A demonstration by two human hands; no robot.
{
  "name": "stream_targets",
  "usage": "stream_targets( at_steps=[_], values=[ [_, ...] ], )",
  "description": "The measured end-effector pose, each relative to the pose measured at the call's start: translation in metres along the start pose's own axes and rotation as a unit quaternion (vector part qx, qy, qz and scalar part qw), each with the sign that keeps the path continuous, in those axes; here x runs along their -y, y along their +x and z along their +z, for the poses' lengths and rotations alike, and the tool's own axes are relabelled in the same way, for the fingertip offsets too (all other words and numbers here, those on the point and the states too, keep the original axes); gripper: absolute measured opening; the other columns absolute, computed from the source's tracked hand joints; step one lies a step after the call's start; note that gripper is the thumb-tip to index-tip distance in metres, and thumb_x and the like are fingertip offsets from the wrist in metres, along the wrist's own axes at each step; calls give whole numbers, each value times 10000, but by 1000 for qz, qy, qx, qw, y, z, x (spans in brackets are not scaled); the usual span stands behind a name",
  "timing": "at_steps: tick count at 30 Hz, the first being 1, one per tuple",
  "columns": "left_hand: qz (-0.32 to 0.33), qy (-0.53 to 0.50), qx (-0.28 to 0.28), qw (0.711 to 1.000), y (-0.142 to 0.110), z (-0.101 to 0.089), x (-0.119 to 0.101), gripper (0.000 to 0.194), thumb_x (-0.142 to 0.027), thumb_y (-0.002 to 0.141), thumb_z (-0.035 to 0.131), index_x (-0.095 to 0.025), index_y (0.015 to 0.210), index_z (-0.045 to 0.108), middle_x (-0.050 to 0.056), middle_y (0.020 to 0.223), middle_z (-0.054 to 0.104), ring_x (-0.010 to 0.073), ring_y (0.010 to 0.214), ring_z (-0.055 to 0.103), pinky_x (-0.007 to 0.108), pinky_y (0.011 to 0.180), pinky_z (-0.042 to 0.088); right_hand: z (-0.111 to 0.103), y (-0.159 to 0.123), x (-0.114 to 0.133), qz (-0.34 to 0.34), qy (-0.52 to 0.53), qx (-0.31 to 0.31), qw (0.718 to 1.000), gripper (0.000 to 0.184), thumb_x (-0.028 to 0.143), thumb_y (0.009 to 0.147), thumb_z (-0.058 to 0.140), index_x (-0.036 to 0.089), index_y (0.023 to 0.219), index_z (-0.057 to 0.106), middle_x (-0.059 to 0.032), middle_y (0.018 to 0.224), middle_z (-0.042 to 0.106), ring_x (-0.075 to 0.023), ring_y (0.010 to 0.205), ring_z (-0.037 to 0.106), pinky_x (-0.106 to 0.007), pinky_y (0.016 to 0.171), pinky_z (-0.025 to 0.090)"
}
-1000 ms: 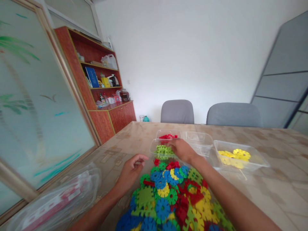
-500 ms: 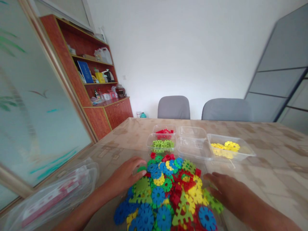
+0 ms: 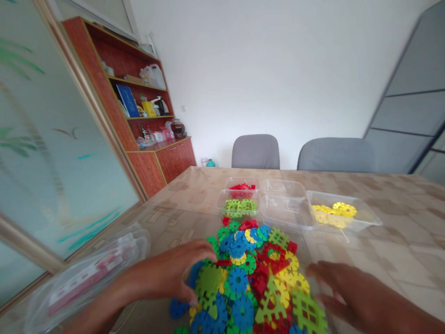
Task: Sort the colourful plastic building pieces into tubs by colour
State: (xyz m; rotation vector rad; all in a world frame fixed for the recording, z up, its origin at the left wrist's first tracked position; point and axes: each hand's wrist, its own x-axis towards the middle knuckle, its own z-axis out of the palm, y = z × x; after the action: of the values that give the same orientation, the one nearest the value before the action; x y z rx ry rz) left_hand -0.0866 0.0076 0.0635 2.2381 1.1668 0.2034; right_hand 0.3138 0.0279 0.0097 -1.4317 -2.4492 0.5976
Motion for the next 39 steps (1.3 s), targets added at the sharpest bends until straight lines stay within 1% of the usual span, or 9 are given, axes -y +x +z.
stream_targets(
  at_steps=[2, 4, 10, 14, 19, 25, 29, 35, 39],
  values=[
    [-11, 13, 18, 1000, -1, 6, -4, 677, -361, 650, 819, -302, 1260, 533, 46, 1272, 520, 287, 1161, 499, 339, 981, 393, 5, -10, -2, 6, -24, 46, 999, 502, 404, 698, 698, 332, 1193, 659, -110, 1234, 655, -416, 1075, 615, -526, 905, 505],
    [-32, 28, 11, 999, 3, 13, -8, 625, -318, 651, 822, -285, 1211, 548, 43, 1207, 534, 275, 1114, 519, 322, 931, 414, 4, -13, 10, -14, -13, 67, 998, 597, 324, 679, 701, 345, 1268, 601, -91, 1307, 606, -399, 1142, 578, -505, 954, 483],
    [-5, 9, -17, 1000, 11, 19, -13, 371, -356, 792, 720, -284, 1130, 585, 21, 1119, 571, 229, 1036, 544, 263, 878, 400, -12, 8, 53, -74, 68, 94, 991, 513, 188, 712, 593, 306, 1209, 632, -68, 1217, 669, -302, 1051, 644, -385, 889, 520],
    [8, 1, -14, 1000, 10, 19, -17, 391, -387, 805, 708, -305, 1165, 579, 21, 1168, 564, 235, 1080, 526, 270, 922, 380, -23, 5, 49, -67, 78, 98, 990, 521, 122, 723, 539, 311, 1199, 636, -52, 1170, 692, -263, 1031, 648, -354, 888, 508],
    [6, 8, 31, 999, 5, 18, -29, 486, -477, 753, 736, -317, 1182, 573, 14, 1203, 543, 237, 1092, 527, 272, 919, 390, -22, -2, 45, -23, 53, 76, 995, 408, 203, 736, 604, 300, 1125, 682, -87, 1145, 696, -297, 1007, 646, -398, 891, 508],
    [-10, 23, 30, 999, 5, 16, -33, 477, -448, 772, 725, -299, 1194, 559, 33, 1191, 557, 249, 1094, 532, 294, 915, 398, -6, 3, 58, -61, 55, 98, 992, 650, 194, 631, 689, 261, 1270, 594, -105, 1327, 581, -329, 1208, 525, -427, 996, 438],
    [-7, 21, 21, 1000, 7, 17, -34, 430, -408, 772, 740, -301, 1159, 586, 25, 1149, 578, 247, 1064, 546, 294, 898, 409, -11, 6, 64, -76, 59, 120, 988, 533, 209, 695, 658, 269, 1224, 618, -89, 1295, 601, -312, 1197, 532, -428, 1001, 430],
    [25, 48, -34, 998, 9, 18, -32, 521, -312, 823, 707, -336, 1295, 487, 33, 1306, 483, 250, 1182, 471, 311, 989, 351, -17, 7, 59, -95, -13, 63, 993, 246, 283, 774, 647, 255, 1015, 690, -105, 1040, 694, -313, 1005, 610, -457, 930, 461],
    [31, 65, -4, 997, -1, 18, -43, 328, -291, 790, 746, -262, 1064, 568, 25, 1177, 528, 226, 1057, 518, 288, 877, 395, -15, -1, 69, -134, -18, 36, 990, 151, 216, 771, 625, 236, 906, 689, -81, 927, 707, -266, 880, 643, -362, 801, 509]
  ],
)
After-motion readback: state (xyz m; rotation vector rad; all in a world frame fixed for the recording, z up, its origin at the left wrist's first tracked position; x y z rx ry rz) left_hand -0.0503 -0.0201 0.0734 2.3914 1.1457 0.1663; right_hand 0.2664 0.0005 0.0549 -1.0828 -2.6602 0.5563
